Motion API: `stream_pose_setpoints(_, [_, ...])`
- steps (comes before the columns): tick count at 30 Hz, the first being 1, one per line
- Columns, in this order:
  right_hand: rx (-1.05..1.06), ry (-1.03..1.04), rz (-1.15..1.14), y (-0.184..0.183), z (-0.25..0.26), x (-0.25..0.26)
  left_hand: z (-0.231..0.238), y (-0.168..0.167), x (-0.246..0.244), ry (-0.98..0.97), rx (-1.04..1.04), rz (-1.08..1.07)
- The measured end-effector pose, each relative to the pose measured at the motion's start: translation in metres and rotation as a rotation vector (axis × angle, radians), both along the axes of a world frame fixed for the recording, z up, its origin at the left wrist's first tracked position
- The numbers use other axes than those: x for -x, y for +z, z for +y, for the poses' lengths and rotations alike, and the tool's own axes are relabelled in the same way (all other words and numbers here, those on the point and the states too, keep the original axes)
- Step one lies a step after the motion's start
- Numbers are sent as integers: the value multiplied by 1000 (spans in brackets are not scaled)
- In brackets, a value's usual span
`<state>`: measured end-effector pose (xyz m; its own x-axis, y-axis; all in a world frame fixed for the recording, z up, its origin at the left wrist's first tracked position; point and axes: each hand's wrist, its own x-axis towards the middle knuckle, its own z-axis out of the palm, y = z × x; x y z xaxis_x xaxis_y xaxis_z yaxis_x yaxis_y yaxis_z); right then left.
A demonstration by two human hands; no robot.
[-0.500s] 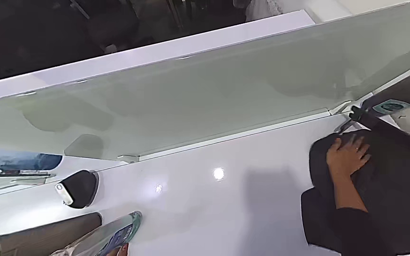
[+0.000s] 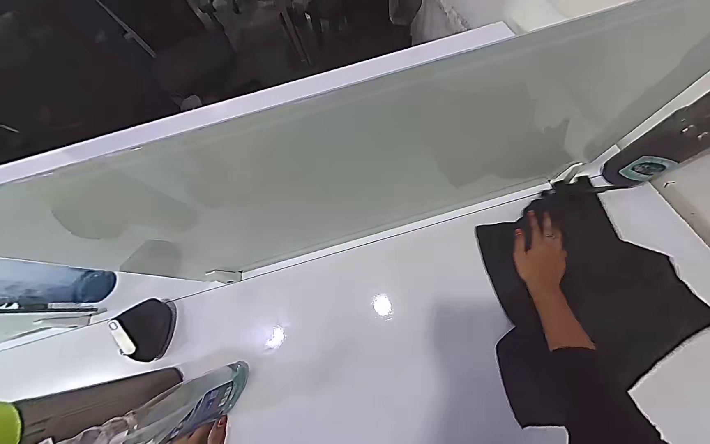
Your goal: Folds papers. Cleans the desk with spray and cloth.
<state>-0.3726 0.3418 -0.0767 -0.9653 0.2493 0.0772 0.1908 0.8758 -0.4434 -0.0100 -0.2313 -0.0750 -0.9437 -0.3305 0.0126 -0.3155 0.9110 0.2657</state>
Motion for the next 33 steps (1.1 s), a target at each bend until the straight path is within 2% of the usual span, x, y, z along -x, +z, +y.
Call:
stream_pose_setpoints(2, [-45, -135, -33, -3, 13, 6, -23, -24, -14, -51, 46, 72])
stream_pose_setpoints(4, [-73, -133, -46, -2, -16, 0, -19, -20, -12, -30, 37, 74])
stream_pose_setpoints(6, [-107, -3, 2, -2, -74, -19, 2, -1, 1, 14, 0, 19])
stream_pose_setpoints(10, [-58, 343, 173, -15, -192, -99, 10, 6, 4, 22, 0, 23])
stream_pose_setpoints(12, [-2, 494, 193, -15, -222, -149, 10, 8, 4, 21, 0, 5])
stream_pose_setpoints(15, [33, 610, 184, -16, -217, -192, 11, 11, 6, 22, 8, 4])
stream_pose_setpoints(18, [187, 523, 170, -14, -170, -173, 10, 9, 6, 19, 23, -10])
stream_pose_setpoints(19, [176, 452, 165, -13, -150, -156, 9, 8, 5, 15, 20, -14])
stream_pose_setpoints(22, [-28, 177, 124, -13, -73, -98, 8, 6, 4, 20, 9, -2])
stream_pose_setpoints(25, [-69, -125, 19, -6, -15, -65, 11, 8, 6, 27, 0, 23])
stream_pose_setpoints(28, [-90, -263, -26, -5, -28, -50, 8, 4, 4, 30, 14, 38])
stream_pose_setpoints(30, [-103, -149, -1, -6, -72, -44, 5, -1, 2, 36, 12, 39])
stream_pose_setpoints(33, [-72, 177, 99, -13, -148, -39, 0, -7, 1, 29, 1, 74])
